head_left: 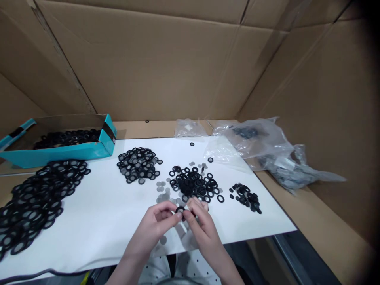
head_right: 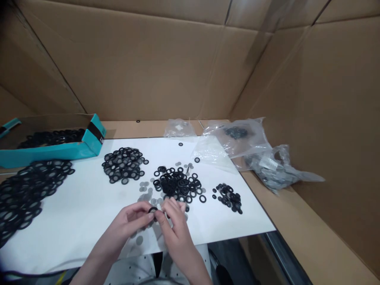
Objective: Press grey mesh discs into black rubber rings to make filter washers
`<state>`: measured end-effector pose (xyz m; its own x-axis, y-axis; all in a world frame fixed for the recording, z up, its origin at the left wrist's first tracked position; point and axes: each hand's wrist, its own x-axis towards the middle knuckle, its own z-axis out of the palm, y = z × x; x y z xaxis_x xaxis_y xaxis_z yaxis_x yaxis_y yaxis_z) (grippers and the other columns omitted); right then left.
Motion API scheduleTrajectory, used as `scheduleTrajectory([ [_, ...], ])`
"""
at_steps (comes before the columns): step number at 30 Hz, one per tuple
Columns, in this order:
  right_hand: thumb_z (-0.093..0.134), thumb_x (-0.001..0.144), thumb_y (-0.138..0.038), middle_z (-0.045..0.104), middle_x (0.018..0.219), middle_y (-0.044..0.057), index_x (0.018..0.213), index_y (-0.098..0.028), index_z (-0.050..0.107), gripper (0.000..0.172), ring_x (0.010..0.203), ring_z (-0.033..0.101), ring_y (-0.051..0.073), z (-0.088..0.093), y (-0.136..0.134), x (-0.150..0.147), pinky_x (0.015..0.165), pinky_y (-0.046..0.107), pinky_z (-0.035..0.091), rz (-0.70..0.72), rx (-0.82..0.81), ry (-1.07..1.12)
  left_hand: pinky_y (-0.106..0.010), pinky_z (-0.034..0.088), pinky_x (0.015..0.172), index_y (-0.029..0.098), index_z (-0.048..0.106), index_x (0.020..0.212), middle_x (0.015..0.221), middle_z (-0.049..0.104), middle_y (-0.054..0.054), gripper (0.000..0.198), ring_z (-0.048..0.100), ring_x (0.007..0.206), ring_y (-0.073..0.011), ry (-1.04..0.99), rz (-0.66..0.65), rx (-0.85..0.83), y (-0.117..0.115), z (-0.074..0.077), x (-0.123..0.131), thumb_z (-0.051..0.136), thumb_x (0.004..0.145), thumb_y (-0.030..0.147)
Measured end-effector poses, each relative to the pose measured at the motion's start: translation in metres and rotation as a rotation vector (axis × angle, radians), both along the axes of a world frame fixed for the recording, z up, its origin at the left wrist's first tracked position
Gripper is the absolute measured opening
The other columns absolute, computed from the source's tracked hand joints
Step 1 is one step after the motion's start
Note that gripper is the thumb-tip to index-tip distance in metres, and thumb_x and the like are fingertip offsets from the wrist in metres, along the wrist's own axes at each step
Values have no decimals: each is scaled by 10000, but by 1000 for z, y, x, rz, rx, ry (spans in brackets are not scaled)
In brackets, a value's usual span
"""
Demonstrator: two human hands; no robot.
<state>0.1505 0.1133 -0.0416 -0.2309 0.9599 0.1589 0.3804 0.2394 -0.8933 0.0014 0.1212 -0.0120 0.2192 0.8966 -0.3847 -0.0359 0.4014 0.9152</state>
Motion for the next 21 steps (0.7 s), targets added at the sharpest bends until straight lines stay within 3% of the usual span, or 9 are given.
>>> scheduleTrajectory([
  [5, 312, 975, -294, 364, 715, -13, 703, -207, 306, 286, 744, 405, 166, 6, -5, 0, 785, 336, 329, 27, 60, -63, -241, 329, 613, 175, 522, 604, 652, 437, 20, 229, 404, 657, -134, 18, -14, 124, 0, 4, -2, 665, 717, 313],
  [8, 303, 975, -289, 374, 724, -10, 715, -209, 322, 273, 744, 405, 168, 7, -6, 0, 789, 340, 325, 21, 77, -79, -247, 348, 643, 171, 562, 639, 706, 472, 2, 189, 433, 693, -144, 34, -9, 182, 0, 4, -2, 660, 727, 307],
  [12, 322, 975, -326, 405, 692, -12, 674, -202, 354, 327, 735, 431, 164, 4, -1, -1, 766, 322, 342, 15, -8, -24, -241, 344, 601, 167, 629, 719, 751, 495, -9, 141, 425, 661, -132, 1, -30, 139, -1, 2, -3, 657, 730, 305],
  [15, 327, 972, -382, 444, 691, -9, 668, -200, 403, 363, 727, 456, 160, 2, 1, -1, 748, 306, 370, 63, -102, 56, -239, 335, 575, 161, 622, 672, 709, 490, -2, 155, 420, 622, -121, -56, -32, 93, 0, 0, -3, 652, 730, 302],
  [21, 367, 964, -374, 527, 919, 23, 934, -230, 502, 200, 908, 496, 176, 4, -8, 10, 853, 305, 399, 37, -165, 23, -235, 340, 575, 159, 579, 598, 667, 478, 9, 200, 424, 615, -111, -137, 11, 26, 0, -7, -4, 651, 738, 282],
])
